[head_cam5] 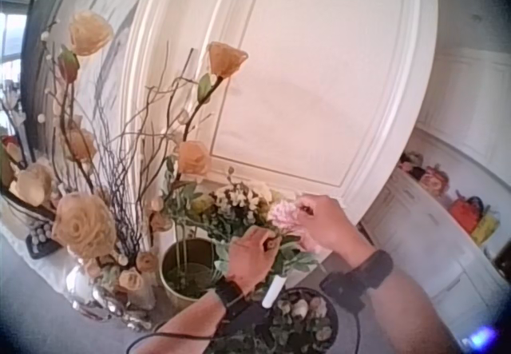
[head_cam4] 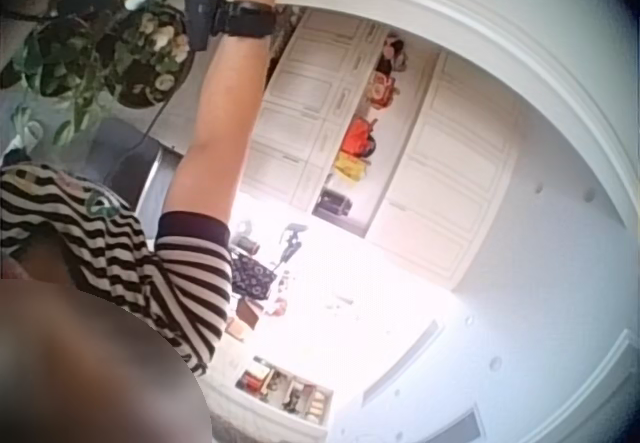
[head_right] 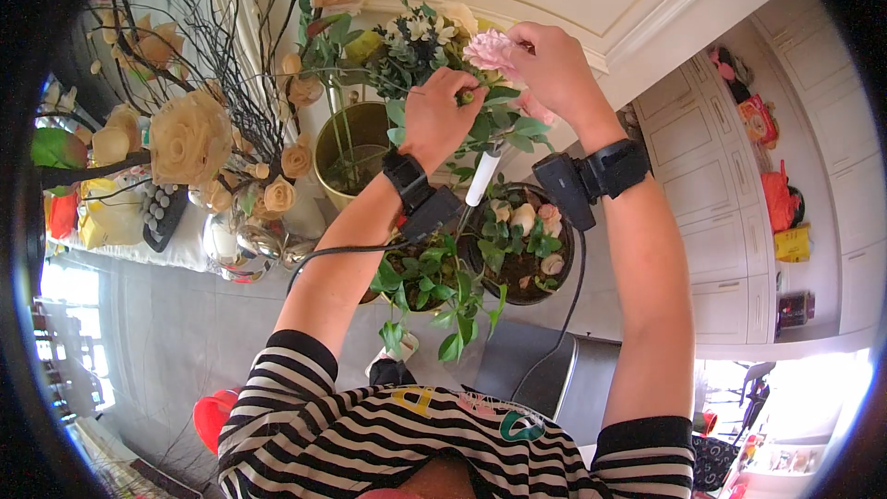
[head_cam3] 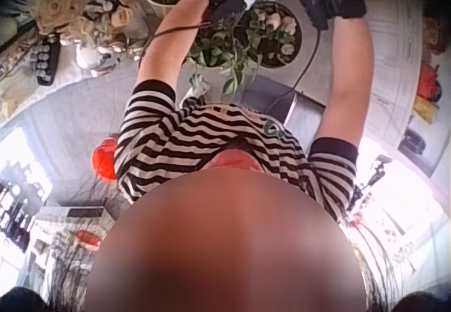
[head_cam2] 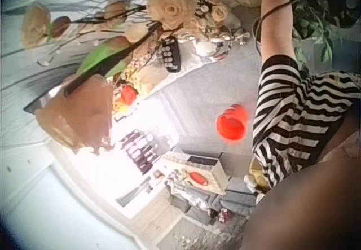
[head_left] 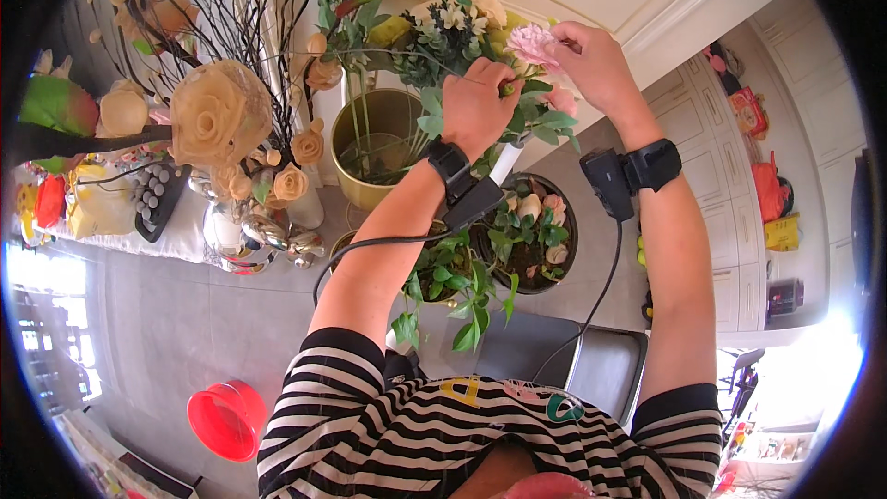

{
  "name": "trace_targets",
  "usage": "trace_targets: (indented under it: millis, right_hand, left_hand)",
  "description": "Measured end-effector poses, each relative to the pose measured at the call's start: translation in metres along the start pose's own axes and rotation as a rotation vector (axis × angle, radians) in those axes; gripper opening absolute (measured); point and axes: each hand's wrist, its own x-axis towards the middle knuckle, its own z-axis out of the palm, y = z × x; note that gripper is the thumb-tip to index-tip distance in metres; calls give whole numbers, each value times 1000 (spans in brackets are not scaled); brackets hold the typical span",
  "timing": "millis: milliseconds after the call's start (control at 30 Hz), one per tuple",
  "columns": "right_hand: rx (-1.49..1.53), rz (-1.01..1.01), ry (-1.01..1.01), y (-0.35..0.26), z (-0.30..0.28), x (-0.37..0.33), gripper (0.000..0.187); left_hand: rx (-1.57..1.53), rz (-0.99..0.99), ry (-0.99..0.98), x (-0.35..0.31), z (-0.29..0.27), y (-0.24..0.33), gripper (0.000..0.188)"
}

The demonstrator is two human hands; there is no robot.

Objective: The person wipes a white wall with a cloth, moves a gray chair, adjusts flowers in a vase, and picks up a red bucket by hand.

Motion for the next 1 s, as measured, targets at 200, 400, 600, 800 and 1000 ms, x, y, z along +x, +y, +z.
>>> trace_targets:
  millis: [200, 400, 600, 800, 1000]
  right_hand:
    - [38, -8, 108, -5, -3, 0, 20]
    - [60, -38, 94, -5, -2, -5, 21]
    - [164, -45, 74, -1, -2, -7, 22]
    - [214, -55, 77, -7, -1, -9, 23]
    - [130, -69, 42, -8, -4, -12, 22]
  left_hand:
    - [-11, -9, -2, -1, -2, -1, 15]
    - [-172, -101, -140, -4, -17, -7, 28]
    - [-132, -94, -171, -5, -19, -7, 29]
    - [-145, -51, -140, -6, -18, -4, 26]
    - [-130, -33, -131, -7, -16, -2, 25]
